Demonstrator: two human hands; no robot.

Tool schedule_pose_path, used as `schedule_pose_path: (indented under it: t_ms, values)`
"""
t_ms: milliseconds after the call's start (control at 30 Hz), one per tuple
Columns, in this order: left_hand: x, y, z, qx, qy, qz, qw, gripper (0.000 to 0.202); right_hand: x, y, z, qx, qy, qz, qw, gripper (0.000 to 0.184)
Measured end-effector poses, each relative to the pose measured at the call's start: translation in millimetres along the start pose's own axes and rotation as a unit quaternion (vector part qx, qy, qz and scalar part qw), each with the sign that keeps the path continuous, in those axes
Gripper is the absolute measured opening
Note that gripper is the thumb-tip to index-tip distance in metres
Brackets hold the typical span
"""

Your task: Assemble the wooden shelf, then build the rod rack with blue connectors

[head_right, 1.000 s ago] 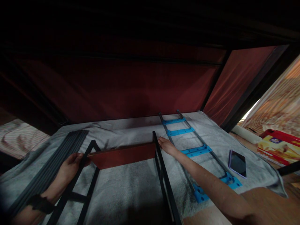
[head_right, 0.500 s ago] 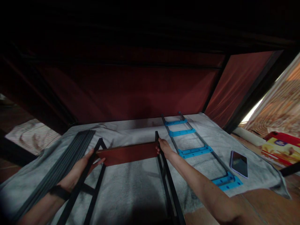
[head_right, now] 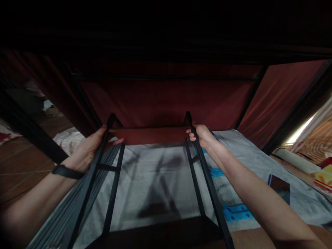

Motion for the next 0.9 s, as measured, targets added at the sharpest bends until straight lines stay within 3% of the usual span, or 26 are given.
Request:
schedule_pose_path:
  t_ms: [133, 200, 267, 400, 500, 667, 900]
  values:
    - [-74.6, 12.4, -51.7, 0.077, -0.092, -0.192, 0.974, 0.038, 76.9, 14.0, 0.3, 0.012, -0.022, 0.168, 0.985, 0.03]
    - [-91.6, 28.6, -65.1, 0.103, -0.129, -0.275, 0.947, 0.045, 94.3, 28.4, 0.6, 0.022, -0.031, 0.248, 0.968, 0.036]
    - [-96.1, 46.4, -68.5, 0.114, -0.168, -0.342, 0.918, 0.049, 97.4, 43.1, 4.4, 0.009, -0.038, 0.309, 0.95, 0.039]
    - [-85.5, 79.2, -54.5, 0.1, -0.215, -0.436, 0.868, 0.054, 74.4, 63.6, 15.6, -0.057, -0.045, 0.361, 0.93, 0.044]
    - [-70.9, 99.4, -37.8, 0.069, -0.236, -0.472, 0.847, 0.053, 47.1, 72.1, 22.2, -0.091, -0.048, 0.367, 0.924, 0.044]
    - [-44.4, 117.4, -17.4, 0.063, -0.234, -0.446, 0.861, 0.044, 8.8, 83.4, 35.0, -0.12, -0.048, 0.365, 0.922, 0.042]
    - [-38.0, 142.8, -1.6, 0.067, -0.189, -0.446, 0.872, 0.047, -13.1, 109.9, 46.3, -0.148, -0.065, 0.372, 0.914, 0.035]
Point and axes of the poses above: each hand's wrist, its own y-axis away from the middle knuckle, its own z-axis out of the back of the hand, x = y × z, the point moved 10 cm from there along -y, towards the middle knuckle, and after that the axes turned 6 degrees about y, right-handed, at the moved point
